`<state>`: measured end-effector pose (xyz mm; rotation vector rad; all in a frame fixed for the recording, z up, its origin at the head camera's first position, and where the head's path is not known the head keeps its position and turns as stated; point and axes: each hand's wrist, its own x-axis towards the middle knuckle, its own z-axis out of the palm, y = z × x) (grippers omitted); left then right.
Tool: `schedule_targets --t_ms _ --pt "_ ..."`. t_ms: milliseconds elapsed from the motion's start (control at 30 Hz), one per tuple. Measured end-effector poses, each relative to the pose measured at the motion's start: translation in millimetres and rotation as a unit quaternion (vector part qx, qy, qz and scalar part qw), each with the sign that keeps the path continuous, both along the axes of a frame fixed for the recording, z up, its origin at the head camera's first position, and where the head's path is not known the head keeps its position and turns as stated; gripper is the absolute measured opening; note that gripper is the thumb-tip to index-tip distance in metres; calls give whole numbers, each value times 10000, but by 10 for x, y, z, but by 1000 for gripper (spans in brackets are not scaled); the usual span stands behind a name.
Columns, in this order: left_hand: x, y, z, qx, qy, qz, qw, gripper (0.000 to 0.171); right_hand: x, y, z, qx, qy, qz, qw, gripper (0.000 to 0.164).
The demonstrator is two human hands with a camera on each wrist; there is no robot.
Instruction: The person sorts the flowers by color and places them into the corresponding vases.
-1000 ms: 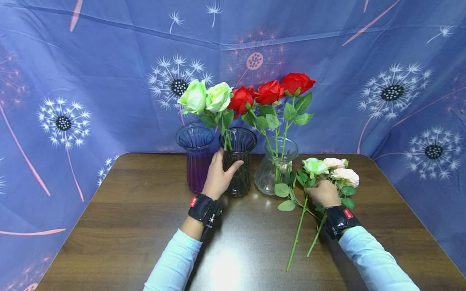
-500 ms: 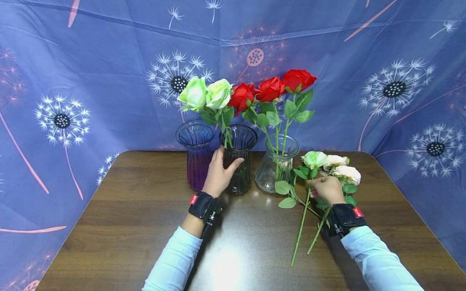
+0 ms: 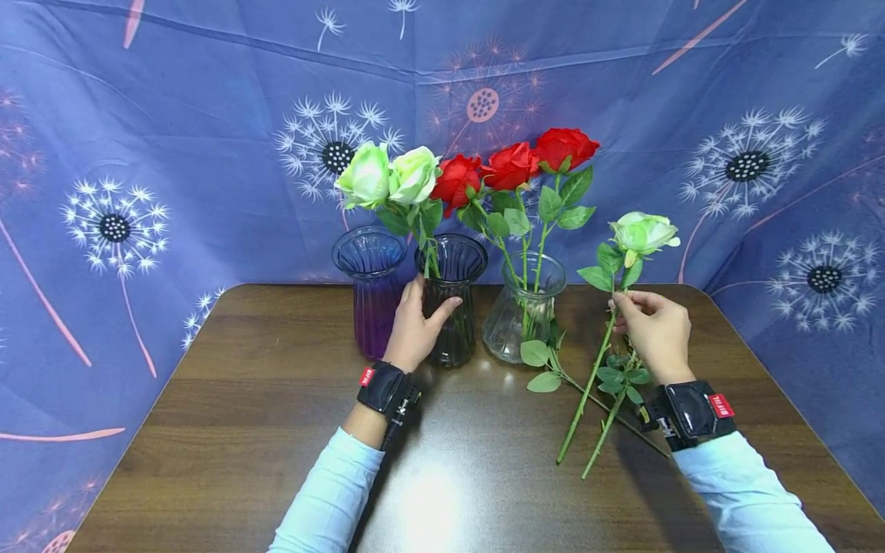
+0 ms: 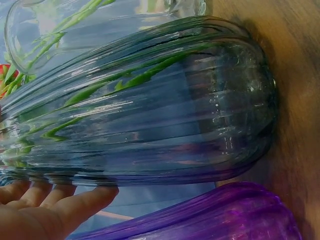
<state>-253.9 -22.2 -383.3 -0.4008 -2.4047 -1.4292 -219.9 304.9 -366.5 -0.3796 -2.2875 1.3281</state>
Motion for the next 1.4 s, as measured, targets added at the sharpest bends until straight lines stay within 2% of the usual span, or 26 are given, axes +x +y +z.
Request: schedule_targets --t_ms 100,167,300,433,567,733,867,1000,1100,1167,1233,1400 --pt "0 -2 -3 -7 -15 -4 10000 66 165 -261 392 415 387 -212 9982 31" --pt "-2 -3 -5 -11 -13 -7 10000 66 248 -388 594 340 848 -130 9957 26" --pt "-6 -5 -6 -14 5 -12 10000 66 320 -563 901 220 1683 105 9854 20" --pt "-7 -5 -2 0 -11 -25 10000 68 328 -698 1163 168 2420 453 9691 17" --pt "-10 -3 1 10 -18 -43 10000 69 299 -848 1407 237 3090 825 9472 14" --pt "-8 -5 2 -4 -21 -27 10000 69 231 -1119 1688 297 3579 1148 9262 12" --pt "-1 -1 10 5 -29 -32 10000 68 183 -1358 1873 331 3792 1382 9143 13" --pt "-2 2 14 40 2 -66 10000 66 124 -1555 2036 574 4253 1605 8888 17" --pt "-5 0 11 65 -5 -82 9999 65 79 -1663 2139 673 4736 1806 8594 18" --pt "-7 -2 9 77 -27 -85 9999 66 55 -1729 2189 623 4949 1890 8458 17" --pt "-9 -3 9 85 -50 -91 9999 67 40 -1787 2217 625 5008 1855 8431 15" --pt "-6 -7 8 58 -191 -102 9997 71 24 -1907 2230 686 4869 1658 8549 12"
